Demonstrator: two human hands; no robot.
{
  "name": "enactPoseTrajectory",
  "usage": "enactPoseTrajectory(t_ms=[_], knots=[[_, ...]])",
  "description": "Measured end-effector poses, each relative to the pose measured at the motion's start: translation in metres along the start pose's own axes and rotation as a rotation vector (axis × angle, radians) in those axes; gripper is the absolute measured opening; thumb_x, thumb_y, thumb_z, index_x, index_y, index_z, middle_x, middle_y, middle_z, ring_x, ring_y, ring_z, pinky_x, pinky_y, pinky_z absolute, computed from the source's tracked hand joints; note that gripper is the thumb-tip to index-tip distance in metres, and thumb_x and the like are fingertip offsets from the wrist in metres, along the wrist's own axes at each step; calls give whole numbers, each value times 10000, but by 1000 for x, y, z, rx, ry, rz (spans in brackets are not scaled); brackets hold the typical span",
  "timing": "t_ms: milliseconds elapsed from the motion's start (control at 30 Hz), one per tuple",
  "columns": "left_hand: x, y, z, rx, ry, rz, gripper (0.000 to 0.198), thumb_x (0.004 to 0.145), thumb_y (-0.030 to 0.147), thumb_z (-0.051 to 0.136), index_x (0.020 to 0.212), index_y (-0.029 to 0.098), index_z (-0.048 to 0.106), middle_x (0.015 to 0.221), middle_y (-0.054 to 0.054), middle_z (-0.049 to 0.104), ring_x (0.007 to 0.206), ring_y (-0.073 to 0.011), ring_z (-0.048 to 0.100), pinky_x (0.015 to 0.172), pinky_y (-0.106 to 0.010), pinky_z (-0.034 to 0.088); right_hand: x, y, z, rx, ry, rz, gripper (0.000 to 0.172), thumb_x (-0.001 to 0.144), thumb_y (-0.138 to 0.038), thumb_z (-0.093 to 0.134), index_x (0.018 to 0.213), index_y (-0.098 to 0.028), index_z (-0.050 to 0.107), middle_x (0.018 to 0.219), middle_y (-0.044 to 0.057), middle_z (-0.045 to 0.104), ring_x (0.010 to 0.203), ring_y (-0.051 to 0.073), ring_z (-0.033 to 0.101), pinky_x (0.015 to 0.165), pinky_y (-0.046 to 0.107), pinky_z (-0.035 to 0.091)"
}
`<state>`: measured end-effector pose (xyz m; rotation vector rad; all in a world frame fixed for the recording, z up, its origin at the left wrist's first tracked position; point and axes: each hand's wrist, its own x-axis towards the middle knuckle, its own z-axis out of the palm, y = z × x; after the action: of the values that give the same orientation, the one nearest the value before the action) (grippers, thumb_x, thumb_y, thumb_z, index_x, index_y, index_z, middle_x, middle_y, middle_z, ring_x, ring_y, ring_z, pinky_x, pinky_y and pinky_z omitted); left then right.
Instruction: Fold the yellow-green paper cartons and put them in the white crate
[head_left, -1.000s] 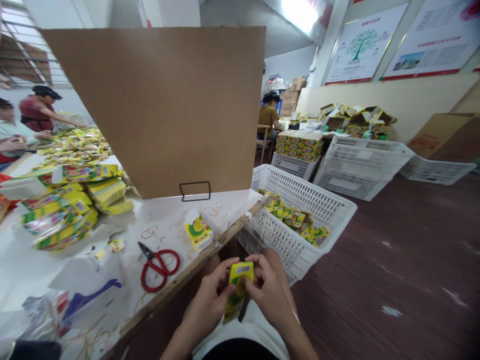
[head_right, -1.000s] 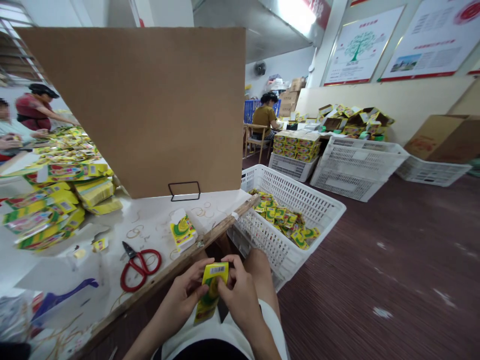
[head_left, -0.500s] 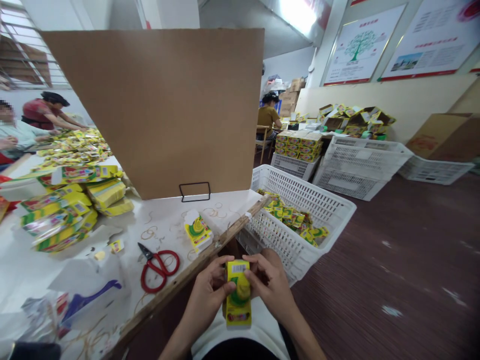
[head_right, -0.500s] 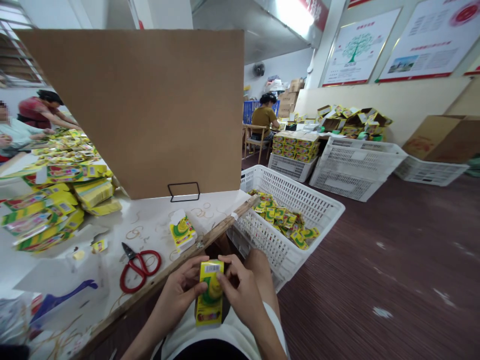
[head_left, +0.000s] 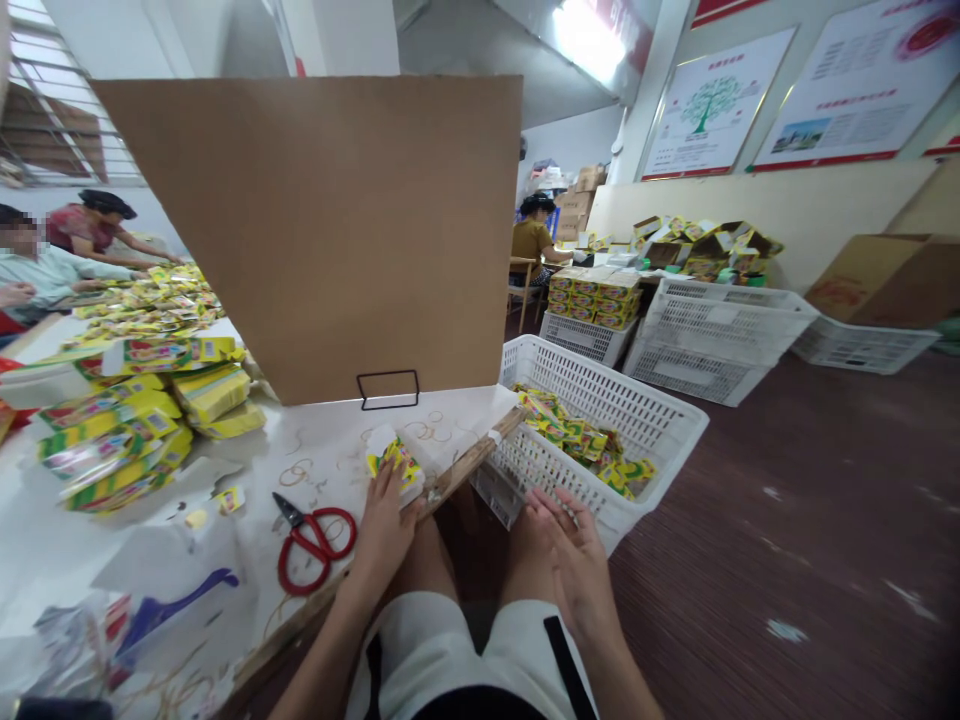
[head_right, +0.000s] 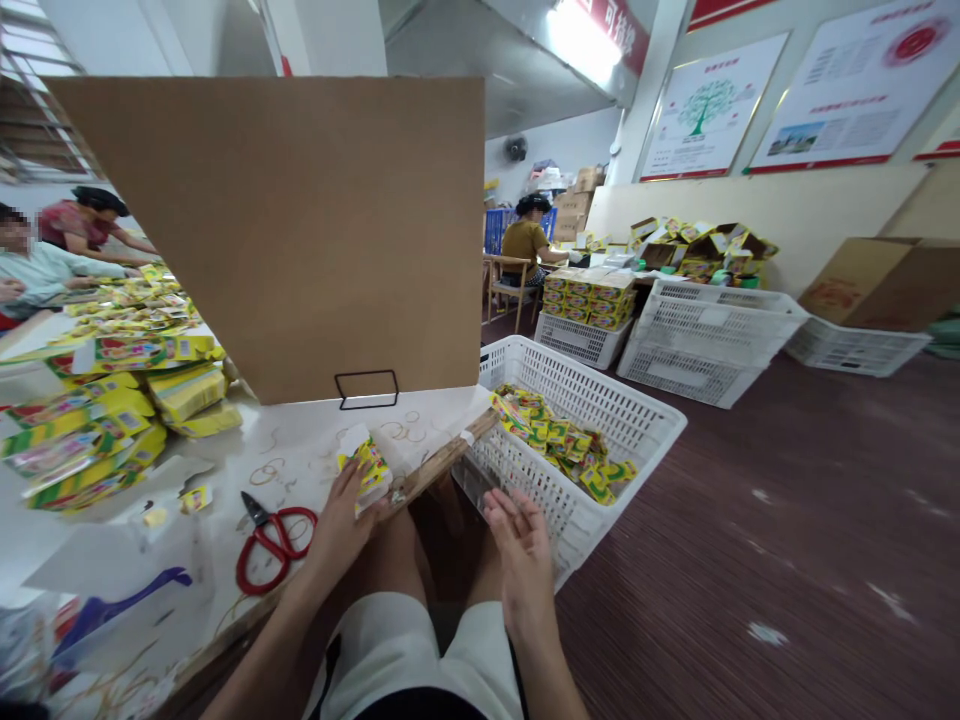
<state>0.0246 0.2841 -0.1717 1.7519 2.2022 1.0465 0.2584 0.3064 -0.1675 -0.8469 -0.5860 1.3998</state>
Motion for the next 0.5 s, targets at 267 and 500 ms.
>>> enactPoseTrajectory(t_ms=[267,500], knots=[[16,-29,-6,100,-82,1,298,812,226,554,1078,133,652,1157,-140,653,1125,-264,564,995,-374,403,-18,24,6,-148,-136,152,405,604,-411,818,872,-170,634,767,31,705,697,155,640,675,283,502],[23,-36,-8,135,-42,-78,321,851,278,482,1084,111,628,1152,-152,630,1121,-277,541,974,-373,391,-22,24,11,-191,-179,199,386,611,-419,811,837,-153,647,704,36,693,591,127,594,566,240,447]])
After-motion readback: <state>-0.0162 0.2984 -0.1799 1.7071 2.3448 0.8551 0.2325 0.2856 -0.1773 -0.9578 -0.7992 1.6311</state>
